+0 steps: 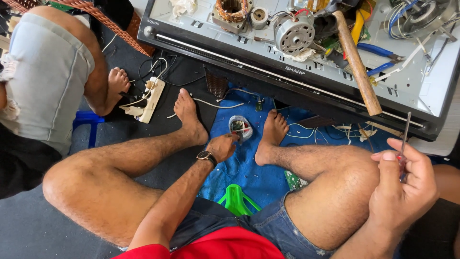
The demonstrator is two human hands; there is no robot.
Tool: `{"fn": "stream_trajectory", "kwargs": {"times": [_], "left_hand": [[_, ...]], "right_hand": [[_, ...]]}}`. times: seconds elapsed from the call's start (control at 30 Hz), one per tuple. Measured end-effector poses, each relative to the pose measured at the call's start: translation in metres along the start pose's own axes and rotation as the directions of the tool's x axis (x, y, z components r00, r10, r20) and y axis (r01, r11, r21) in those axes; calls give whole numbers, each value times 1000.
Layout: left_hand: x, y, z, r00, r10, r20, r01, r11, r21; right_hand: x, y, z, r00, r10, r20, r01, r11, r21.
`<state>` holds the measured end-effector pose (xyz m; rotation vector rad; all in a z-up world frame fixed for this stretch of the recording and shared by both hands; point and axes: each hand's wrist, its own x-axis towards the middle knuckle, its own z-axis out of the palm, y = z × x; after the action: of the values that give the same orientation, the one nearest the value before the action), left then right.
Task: Repairing or dismantling a television by inspecting a motor component and handling small parts.
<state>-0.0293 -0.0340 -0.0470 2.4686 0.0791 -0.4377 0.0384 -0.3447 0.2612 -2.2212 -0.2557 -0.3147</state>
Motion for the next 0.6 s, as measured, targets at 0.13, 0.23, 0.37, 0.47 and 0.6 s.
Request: {"fn": "stream_trajectory", "kwargs": {"times": [0.13, 0.23, 0.37, 0.47, 0.6], "left_hand": [[-1, 0, 5, 1000, -8, -1, 8, 999, 45], [-1, 1, 5, 999, -41, 7, 41, 998, 55], [5, -6, 11, 995, -100, 18, 99, 994, 51], [12, -26, 32, 991, -51, -127, 49, 999, -19], [16, -20, 7, 992, -102, -73, 93, 989, -116]], "right_hand": [[0, 2, 0, 1000, 25, -6, -25, 999, 23], [0, 4, 0, 1000, 24, -8, -24, 999, 21], [0, 2, 0, 1000, 19, -14, -19, 1000, 3], [0, 0, 1, 997, 71, -22, -70, 997, 41], [3, -10, 3, 998, 54, -33, -52, 997, 51]]}}
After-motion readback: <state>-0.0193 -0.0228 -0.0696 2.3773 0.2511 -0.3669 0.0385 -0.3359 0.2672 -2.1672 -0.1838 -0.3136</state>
